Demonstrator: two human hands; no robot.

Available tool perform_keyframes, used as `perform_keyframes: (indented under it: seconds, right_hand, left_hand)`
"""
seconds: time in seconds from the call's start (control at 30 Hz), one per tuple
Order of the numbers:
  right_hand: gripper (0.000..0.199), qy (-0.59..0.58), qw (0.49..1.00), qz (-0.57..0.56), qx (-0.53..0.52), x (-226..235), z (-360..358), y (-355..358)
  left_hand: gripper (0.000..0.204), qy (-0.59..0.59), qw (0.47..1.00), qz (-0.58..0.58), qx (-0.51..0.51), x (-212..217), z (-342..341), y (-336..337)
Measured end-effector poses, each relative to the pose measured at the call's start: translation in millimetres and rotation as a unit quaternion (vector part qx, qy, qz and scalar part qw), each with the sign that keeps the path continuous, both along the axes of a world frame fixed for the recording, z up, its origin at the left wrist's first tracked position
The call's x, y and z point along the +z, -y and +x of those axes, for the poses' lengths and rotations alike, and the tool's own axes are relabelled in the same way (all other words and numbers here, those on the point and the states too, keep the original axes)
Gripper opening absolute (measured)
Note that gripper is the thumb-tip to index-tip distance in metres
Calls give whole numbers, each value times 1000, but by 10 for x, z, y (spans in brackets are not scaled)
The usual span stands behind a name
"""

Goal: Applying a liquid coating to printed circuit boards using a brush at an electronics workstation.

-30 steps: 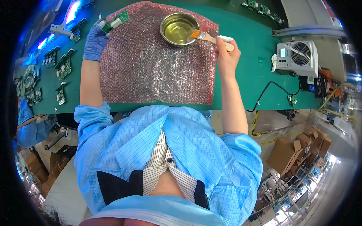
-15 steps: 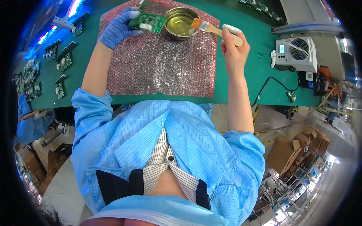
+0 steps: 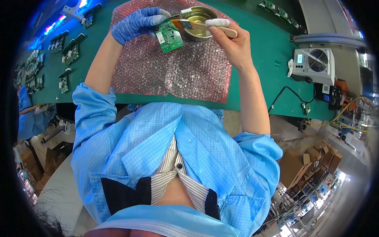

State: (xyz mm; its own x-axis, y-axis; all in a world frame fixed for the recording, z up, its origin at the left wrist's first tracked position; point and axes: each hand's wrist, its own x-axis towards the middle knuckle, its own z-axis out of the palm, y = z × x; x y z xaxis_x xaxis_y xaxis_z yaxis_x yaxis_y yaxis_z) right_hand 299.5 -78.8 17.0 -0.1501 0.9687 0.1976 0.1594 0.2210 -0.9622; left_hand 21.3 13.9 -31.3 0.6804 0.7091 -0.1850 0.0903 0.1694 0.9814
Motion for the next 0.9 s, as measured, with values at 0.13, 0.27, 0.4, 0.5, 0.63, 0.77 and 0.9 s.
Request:
perform_keyframes:
  seconds: [0.13,0.27,0.4,0.5,0.63,0.77,0.9]
  right_hand:
    - [20,-11,999,-7,40,8,-84,-4]
    - [22,55,997,7,46,-17,-168,-6]
    - [23,57,998,-3,7,-37,-198,16]
    - [22,65,997,-19,-23,-56,-184,92]
    - [20,75,995,-51,-28,-122,-168,262]
    - [20,73,994,-72,-28,-131,-134,381]
    - [18,6,997,-36,-65,-91,-192,374]
  left_hand:
    - [53,-18,1000,13,4,20,14,35]
    - [56,-19,1000,22,-6,24,53,40]
    - [41,2,1000,26,9,-17,94,35]
    - [39,7,1000,20,18,-58,121,37]
    - [40,-8,998,21,52,-98,127,55]
    - [39,7,997,12,72,-92,79,67]
    - [37,-13,996,42,81,-36,80,68]
